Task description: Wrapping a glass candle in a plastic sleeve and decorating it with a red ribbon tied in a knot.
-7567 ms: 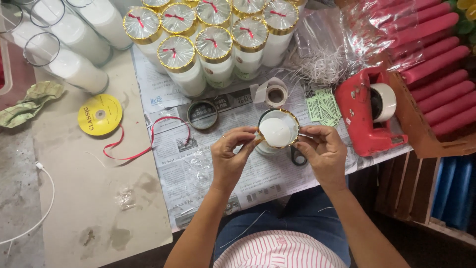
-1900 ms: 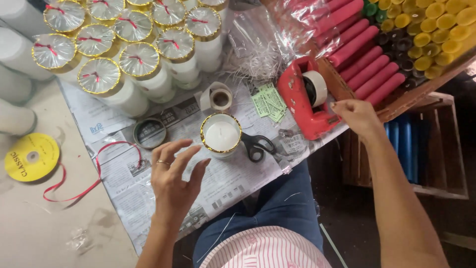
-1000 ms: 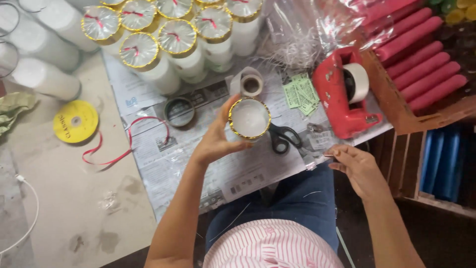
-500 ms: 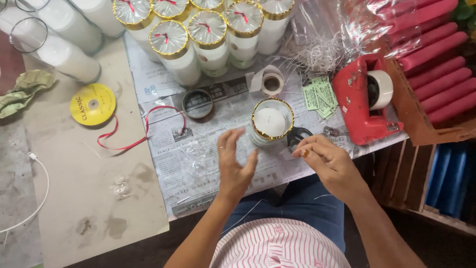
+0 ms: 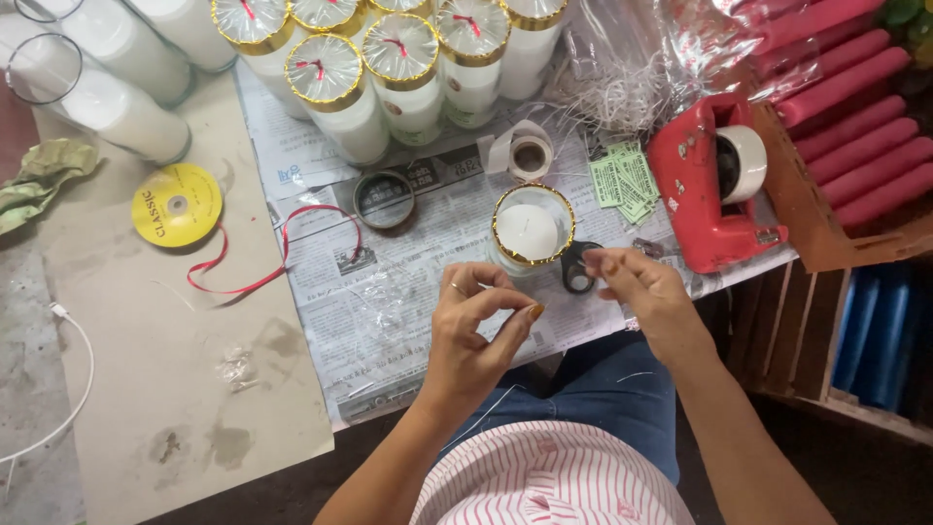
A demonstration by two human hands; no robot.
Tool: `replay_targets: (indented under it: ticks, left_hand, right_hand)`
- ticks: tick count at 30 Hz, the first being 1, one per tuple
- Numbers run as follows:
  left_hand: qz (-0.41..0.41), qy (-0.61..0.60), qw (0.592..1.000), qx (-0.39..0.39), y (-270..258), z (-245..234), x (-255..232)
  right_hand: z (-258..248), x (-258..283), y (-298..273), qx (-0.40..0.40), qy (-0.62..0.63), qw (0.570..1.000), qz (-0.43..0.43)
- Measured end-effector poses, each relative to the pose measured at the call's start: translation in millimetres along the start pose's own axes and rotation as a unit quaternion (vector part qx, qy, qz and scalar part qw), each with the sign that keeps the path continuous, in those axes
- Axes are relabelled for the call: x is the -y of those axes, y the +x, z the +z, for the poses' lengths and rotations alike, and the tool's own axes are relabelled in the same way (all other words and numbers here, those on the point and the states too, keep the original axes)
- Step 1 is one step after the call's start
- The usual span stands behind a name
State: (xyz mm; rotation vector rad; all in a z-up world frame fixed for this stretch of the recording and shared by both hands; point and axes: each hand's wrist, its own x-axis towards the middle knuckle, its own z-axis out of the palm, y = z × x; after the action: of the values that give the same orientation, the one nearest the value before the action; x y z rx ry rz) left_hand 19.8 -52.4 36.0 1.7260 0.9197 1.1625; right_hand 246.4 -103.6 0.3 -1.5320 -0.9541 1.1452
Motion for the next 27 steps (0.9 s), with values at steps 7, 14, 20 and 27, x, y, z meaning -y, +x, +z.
replay_targets:
  ticks: [7,14,20,27]
  left_hand:
    - [-0.026,-0.040,0.999,-0.001,-2,-5,4]
    - [-0.060,-0.066,0.995,-0.052,-7,0,30]
    - [-0.079,-0.100,0.986,-0.107,-2,11,55]
    - [-0.089,-0.133,0.978,-0.132,3,19,73]
  right_hand:
    - [9,-44,-7,0.207,0.244,0.947,-0.014]
    - [34,-11,-9,-0.017,0.047,0.984,-0.172]
    - [51,12,-7,-0.118,-0.110,0.957,-0.242]
    - [57,6,-1,-0.156,-0.150,0.934,-0.285]
